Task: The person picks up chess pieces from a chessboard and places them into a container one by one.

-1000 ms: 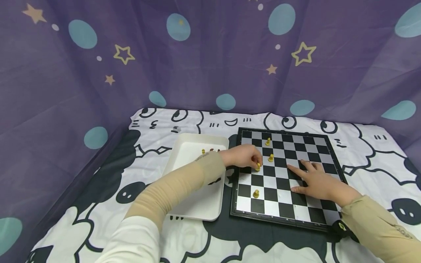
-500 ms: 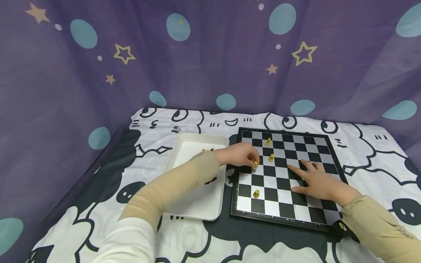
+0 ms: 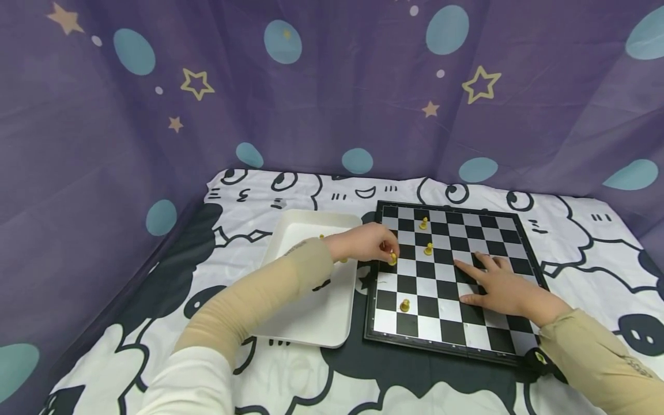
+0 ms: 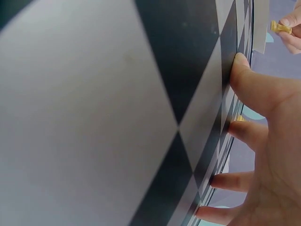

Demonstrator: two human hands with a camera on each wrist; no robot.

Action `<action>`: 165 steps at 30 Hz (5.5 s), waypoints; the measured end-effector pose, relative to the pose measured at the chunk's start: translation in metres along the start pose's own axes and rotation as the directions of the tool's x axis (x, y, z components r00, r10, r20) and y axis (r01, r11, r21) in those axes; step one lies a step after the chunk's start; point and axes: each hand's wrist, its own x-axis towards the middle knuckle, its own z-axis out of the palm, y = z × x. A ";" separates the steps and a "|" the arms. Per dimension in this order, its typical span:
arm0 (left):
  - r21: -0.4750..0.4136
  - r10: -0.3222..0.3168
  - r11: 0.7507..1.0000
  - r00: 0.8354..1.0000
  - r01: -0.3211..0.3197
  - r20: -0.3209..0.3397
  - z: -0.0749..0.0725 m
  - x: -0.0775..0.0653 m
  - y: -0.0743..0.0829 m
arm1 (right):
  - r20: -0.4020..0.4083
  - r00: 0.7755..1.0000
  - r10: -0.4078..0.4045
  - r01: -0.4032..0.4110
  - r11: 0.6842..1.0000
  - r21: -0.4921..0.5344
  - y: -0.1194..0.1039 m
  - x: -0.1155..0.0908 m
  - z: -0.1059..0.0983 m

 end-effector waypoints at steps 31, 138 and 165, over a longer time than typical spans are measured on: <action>-0.009 0.012 1.000 0.996 -0.013 -0.089 -0.018 -0.049 -0.024 | 0.007 1.000 -0.006 0.006 1.000 -0.009 0.000 0.000 0.000; 0.089 0.019 0.996 0.999 -0.015 -0.047 -0.017 -0.061 -0.005 | 0.018 1.000 0.007 -0.006 1.000 -0.024 -0.002 -0.002 -0.003; 0.057 0.092 0.994 0.993 -0.097 0.078 0.011 -0.023 0.038 | 0.008 1.000 -0.001 0.001 1.000 -0.016 0.000 -0.001 -0.002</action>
